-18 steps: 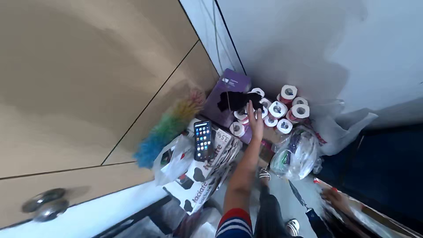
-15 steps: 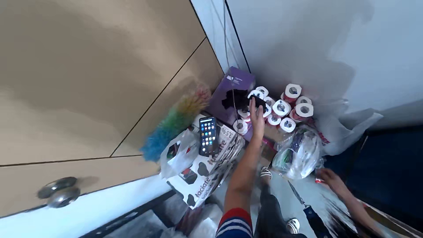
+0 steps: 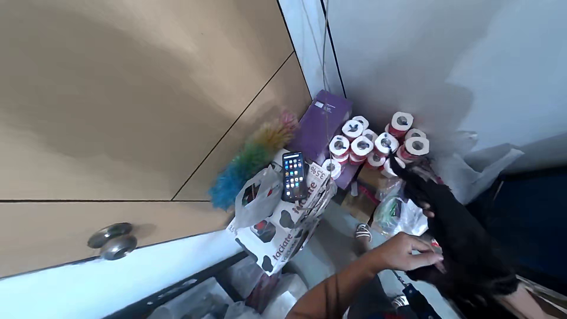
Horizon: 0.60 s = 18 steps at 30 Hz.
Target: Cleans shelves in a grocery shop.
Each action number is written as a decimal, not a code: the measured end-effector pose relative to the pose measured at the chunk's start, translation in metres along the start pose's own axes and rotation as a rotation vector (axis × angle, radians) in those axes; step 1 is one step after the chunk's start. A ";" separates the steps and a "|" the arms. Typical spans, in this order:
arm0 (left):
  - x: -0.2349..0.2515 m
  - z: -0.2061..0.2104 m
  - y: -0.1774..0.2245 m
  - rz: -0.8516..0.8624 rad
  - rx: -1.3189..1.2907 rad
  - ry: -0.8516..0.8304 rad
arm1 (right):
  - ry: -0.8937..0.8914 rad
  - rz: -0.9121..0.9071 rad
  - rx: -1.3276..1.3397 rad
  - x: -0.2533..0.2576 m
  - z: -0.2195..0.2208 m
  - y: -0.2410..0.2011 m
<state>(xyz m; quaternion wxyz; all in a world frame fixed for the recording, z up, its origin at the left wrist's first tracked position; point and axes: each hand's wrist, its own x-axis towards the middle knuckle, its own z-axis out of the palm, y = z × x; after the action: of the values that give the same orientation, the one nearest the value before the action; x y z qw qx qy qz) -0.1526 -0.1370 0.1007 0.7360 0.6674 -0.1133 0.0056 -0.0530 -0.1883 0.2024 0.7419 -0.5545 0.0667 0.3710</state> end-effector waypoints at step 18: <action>0.053 0.240 -0.033 -0.831 -0.055 -0.497 | 0.593 0.085 -0.302 -0.239 -0.284 0.068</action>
<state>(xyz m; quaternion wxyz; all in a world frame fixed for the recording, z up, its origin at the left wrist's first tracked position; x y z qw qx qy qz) -0.1336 -0.3845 0.0974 0.6441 0.6175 -0.0099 -0.4514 -0.1775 -0.5423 0.1654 0.5835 -0.7386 0.2472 0.2300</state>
